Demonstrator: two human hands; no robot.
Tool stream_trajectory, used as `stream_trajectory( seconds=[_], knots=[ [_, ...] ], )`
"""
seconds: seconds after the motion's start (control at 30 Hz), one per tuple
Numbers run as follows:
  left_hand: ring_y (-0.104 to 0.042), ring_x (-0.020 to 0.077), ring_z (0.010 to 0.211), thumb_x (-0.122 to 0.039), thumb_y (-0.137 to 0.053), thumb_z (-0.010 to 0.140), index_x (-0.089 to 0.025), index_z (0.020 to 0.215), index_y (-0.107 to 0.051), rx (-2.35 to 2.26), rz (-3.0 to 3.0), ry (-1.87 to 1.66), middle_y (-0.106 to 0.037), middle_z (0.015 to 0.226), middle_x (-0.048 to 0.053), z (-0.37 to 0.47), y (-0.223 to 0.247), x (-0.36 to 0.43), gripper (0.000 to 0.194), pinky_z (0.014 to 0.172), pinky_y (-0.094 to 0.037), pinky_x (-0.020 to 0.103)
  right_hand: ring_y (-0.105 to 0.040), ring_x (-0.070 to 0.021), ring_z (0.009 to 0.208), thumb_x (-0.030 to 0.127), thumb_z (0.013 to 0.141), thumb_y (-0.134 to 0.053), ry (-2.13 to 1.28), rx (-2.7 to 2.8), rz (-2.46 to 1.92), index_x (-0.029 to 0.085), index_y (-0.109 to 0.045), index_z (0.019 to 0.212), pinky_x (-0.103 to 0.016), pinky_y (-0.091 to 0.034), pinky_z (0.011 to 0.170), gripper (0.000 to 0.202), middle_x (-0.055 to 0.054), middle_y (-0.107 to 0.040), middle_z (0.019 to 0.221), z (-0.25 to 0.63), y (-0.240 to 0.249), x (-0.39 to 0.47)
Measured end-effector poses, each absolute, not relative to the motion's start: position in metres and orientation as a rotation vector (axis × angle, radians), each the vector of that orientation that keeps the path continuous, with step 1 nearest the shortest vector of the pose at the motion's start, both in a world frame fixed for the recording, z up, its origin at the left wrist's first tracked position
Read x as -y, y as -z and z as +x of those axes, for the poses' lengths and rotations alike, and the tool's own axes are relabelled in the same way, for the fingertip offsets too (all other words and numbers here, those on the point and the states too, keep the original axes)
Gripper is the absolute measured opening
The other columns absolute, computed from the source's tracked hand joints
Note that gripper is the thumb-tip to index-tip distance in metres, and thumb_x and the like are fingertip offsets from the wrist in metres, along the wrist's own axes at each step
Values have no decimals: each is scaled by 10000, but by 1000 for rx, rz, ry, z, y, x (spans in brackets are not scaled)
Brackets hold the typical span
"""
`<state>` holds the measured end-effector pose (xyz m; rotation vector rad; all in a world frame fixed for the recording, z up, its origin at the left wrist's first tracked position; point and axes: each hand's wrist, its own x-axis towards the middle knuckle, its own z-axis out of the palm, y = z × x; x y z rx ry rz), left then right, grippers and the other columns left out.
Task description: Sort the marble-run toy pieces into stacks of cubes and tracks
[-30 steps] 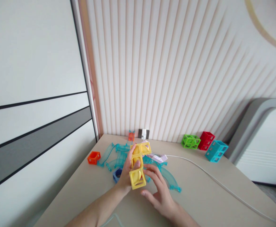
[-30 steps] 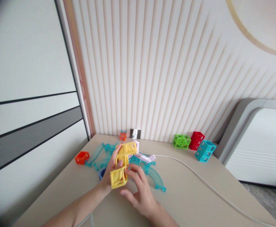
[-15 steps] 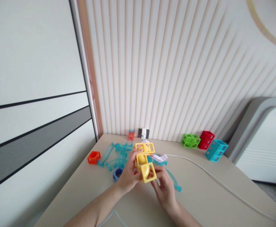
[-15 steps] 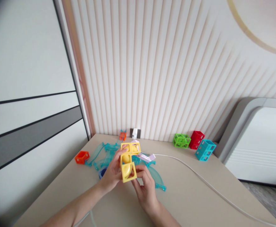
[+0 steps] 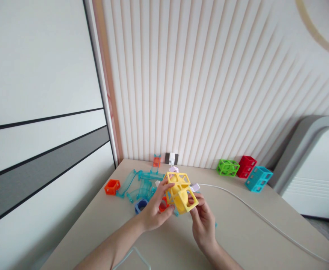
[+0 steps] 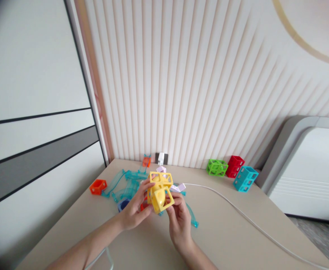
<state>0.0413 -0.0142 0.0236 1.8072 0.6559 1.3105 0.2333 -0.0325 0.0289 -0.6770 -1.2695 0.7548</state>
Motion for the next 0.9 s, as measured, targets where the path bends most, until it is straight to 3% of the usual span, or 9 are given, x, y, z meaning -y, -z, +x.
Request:
stream_trajectory(
  seconds=[0.13,0.33,0.57,0.7,0.9],
  knots=[
    [-300,330,1515,-268,-625,958,-307,1312,-559,-699,1758,-1362,-384,1574,112,43,-21,12,362,1236,-252,533,-643,-205,815,370,898,-732,-751,1352,-645,239,-662,740,-321,-550,742,217,-52,-681,896,231,-29,34],
    [-405,311,1459,-374,-676,934,-285,1189,-581,-657,1442,-1497,-372,1601,82,49,-30,12,287,1169,-386,445,-641,-200,795,334,898,-732,-644,1369,-641,244,-669,753,-312,-543,718,182,-50,-680,898,231,-25,37],
    [-628,255,1236,-398,-715,900,-286,1169,-519,-689,1120,-1602,-672,1300,50,46,-39,8,351,1011,-505,364,-646,-212,901,286,926,-700,-532,1319,-748,246,-686,843,-332,-519,807,93,-45,-683,945,237,-22,21],
    [-573,274,1319,-416,-719,897,-278,1112,-544,-707,1167,-1620,-593,1429,61,46,-39,11,310,1047,-490,371,-648,-202,843,266,902,-722,-513,1386,-785,238,-646,771,-311,-514,776,154,-33,-688,894,239,-19,16],
    [-466,293,1424,-438,-679,929,-270,1076,-550,-706,1237,-1610,-478,1544,90,50,-37,13,258,1126,-432,423,-682,-202,864,199,912,-695,-447,1542,-768,250,-670,829,-295,-527,781,101,-34,-718,924,238,-15,18]
  ],
)
